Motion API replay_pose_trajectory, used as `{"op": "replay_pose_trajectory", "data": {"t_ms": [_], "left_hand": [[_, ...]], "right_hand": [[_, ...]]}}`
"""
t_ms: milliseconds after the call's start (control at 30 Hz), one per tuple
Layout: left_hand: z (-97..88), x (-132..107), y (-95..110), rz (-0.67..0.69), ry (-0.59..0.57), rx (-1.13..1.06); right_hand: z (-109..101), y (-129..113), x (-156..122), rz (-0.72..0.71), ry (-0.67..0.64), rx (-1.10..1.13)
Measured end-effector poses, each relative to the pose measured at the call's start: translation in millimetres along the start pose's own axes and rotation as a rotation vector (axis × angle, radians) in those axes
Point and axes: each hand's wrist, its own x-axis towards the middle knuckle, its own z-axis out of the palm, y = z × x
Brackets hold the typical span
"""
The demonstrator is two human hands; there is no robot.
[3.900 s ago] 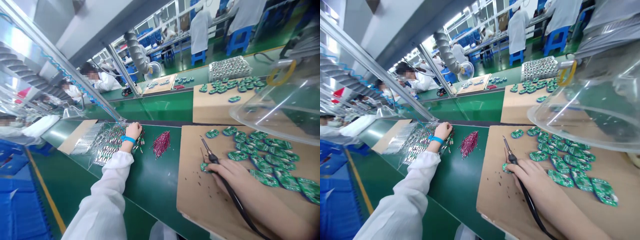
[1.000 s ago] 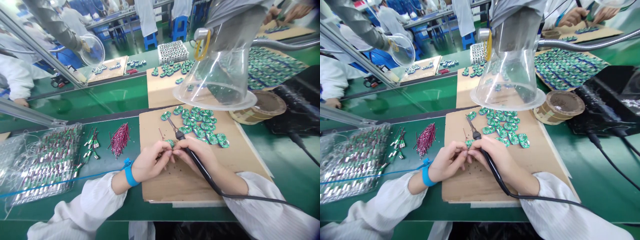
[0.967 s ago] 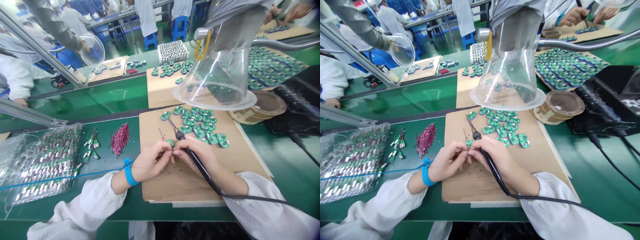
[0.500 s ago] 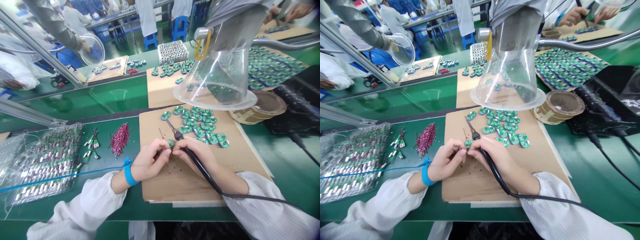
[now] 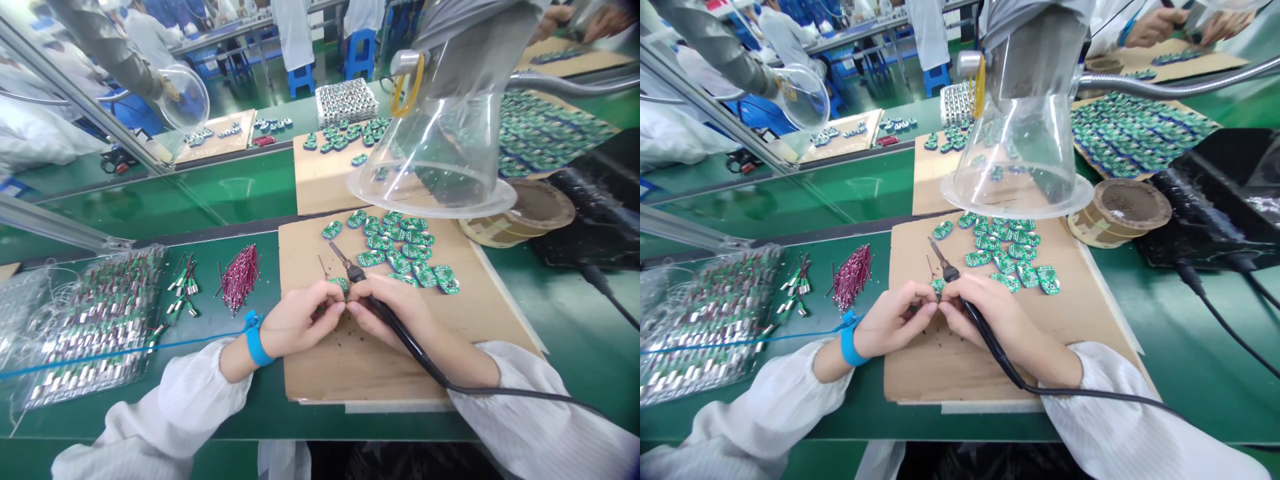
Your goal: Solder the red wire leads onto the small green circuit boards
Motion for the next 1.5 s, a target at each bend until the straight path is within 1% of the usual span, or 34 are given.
{"op": "replay_pose_trajectory", "data": {"t_ms": [333,600,700,867,1200,1400,1500], "left_hand": [[-7.4,1,-3,0.023,-0.084,0.033],[-5.8,0,-7,-0.012,-0.139,0.026],[-7.2,0,-5,-0.017,-0.141,0.013],[-9.5,2,-3,-0.065,-0.159,-0.035],[-8.5,3,-8,-0.036,-0.19,0.01],[-10.7,3,-9,-0.025,-0.163,0.016],[-13.7,4,-12,-0.047,-0.094,0.022]], "right_hand": [[3,9,-5,0.024,-0.086,0.016],[2,5,-3,-0.005,-0.1,0.016],[0,3,-2,-0.008,-0.099,0.006],[0,2,-1,-0.001,-0.116,-0.026],[0,6,-3,0.008,-0.159,-0.061],[-1,4,-2,0.017,-0.141,-0.027],[-2,5,1,0.041,-0.064,-0.062]]}}
